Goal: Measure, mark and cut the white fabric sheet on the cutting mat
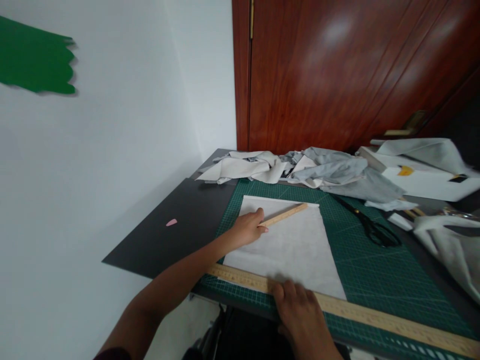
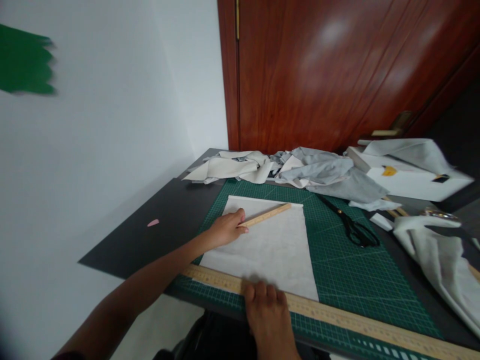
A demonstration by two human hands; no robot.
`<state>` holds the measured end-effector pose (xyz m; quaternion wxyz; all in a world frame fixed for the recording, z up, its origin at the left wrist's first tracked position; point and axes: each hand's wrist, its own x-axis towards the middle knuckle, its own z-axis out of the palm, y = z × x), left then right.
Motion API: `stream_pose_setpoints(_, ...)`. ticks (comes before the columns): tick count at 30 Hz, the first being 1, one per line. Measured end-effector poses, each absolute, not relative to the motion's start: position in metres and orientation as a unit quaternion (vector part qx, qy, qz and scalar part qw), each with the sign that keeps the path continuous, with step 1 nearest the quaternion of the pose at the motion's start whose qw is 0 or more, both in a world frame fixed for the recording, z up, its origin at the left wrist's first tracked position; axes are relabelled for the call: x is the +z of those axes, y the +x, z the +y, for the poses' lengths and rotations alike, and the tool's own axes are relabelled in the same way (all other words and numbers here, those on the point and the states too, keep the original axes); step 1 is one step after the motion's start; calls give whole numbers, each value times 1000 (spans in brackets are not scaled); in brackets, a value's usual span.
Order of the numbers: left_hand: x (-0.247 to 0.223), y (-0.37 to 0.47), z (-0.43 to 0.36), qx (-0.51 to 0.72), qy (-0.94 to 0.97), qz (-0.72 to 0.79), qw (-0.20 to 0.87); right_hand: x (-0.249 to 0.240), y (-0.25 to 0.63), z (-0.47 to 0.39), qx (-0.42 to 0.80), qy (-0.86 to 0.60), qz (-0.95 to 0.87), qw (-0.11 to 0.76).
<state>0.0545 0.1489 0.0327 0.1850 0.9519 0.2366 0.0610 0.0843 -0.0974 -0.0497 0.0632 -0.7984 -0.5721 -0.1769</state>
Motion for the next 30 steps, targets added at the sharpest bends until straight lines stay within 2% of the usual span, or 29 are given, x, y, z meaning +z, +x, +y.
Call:
stream_pose_setpoints(5,29,57,146,75,925,134,347,-52,84,-97,-176,-799,-570,70)
stream_pose_setpoints(10,41,57,144,12,820,128,557,-52,84,-96,-180,-798,-569,83)
stream_pose_setpoints(13,52,50,138,-29,761,119,638,-53,84,-95,-187,-798,-567,85)
stream_pose_setpoints(18,64,38,129,-53,739,116,661,-54,83,-95,-194,-794,-569,91)
stream_pose_setpoints(24,81,30,138,-12,776,137,616,-42,87,-99,-181,-785,-587,82)
stream_pose_setpoints(30,74,30,148,-143,776,132,600,-40,89,-100,-164,-778,-602,77)
